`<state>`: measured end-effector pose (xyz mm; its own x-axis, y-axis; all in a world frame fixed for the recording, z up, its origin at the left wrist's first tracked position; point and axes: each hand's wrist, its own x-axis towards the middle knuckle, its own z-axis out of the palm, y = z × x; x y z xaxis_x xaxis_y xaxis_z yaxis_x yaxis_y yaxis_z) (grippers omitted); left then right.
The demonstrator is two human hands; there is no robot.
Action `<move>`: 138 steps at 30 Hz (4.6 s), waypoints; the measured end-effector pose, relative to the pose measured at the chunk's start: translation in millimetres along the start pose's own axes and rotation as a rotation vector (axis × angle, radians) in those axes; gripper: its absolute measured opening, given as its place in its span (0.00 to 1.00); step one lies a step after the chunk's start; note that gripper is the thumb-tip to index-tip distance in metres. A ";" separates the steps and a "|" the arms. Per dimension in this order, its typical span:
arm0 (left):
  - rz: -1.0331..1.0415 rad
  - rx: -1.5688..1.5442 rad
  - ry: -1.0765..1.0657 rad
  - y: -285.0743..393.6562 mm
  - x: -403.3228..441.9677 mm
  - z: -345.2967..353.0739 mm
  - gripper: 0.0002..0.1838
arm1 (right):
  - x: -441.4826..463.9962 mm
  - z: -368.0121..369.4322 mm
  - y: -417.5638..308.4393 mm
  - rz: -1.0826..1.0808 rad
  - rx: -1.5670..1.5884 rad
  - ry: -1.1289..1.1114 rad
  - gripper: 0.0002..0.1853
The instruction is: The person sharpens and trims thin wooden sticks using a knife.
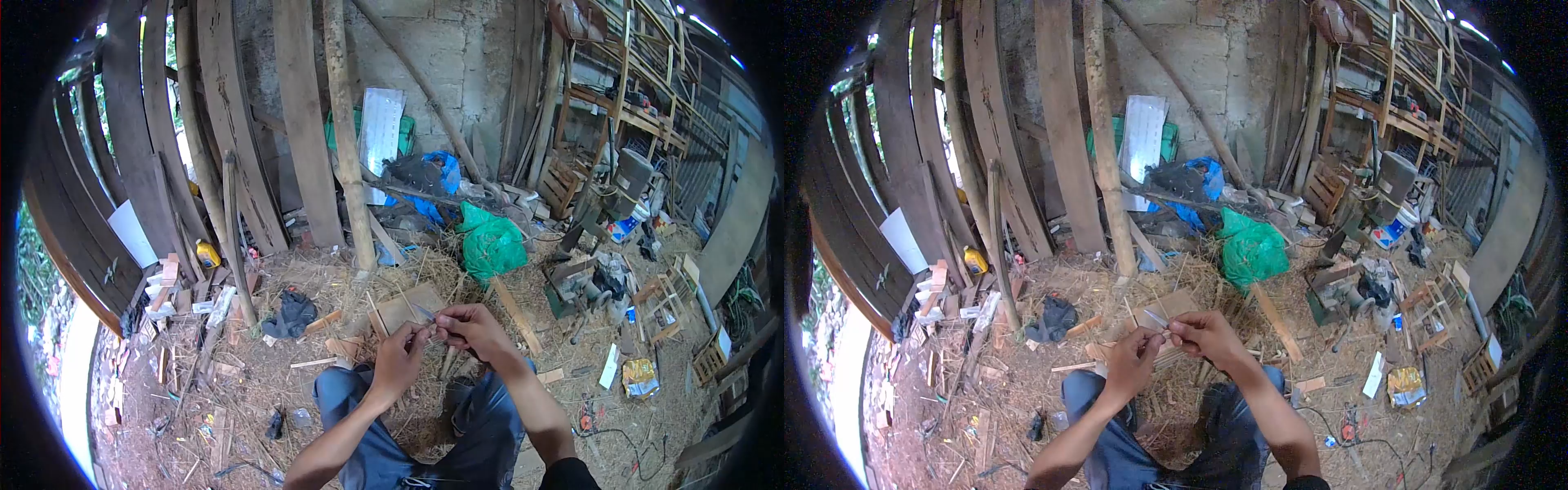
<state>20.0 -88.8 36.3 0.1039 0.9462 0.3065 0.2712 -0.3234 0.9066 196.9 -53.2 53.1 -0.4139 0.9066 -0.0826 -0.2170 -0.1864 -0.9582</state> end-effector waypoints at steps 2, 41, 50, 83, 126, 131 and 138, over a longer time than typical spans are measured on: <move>0.004 0.020 0.002 4.5 0.1 2.2 0.09 | 0.7 0.3 -1.7 0.000 -0.040 0.024 0.10; 0.026 0.237 0.115 7.5 -15.6 -11.2 0.04 | -6.1 -38.0 -10.3 -0.140 -0.054 0.265 0.12; 0.269 0.315 0.075 7.1 -13.2 -0.5 0.05 | -0.4 -8.7 7.1 -0.027 0.044 0.116 0.12; -0.062 -0.104 -0.077 -15.0 1.4 -17.1 0.07 | 15.3 -15.4 -22.2 -0.229 -0.151 0.312 0.13; -0.158 -0.198 -0.149 -13.2 -10.8 -16.7 0.09 | -3.0 15.6 3.7 0.035 -0.066 0.000 0.08; -0.223 -0.428 -0.173 -22.0 -8.5 -12.5 0.09 | 4.1 6.3 12.9 0.028 -0.040 -0.039 0.08; -0.181 -0.258 -0.162 -17.7 -10.7 -12.3 0.09 | 11.9 -12.8 11.5 -0.005 -0.251 0.079 0.08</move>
<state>2.3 -93.1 20.5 0.2319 0.9673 0.1029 0.0508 -0.1176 0.9918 200.8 -39.7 37.6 -0.3413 0.9357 -0.0893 0.0117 -0.0908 -0.9958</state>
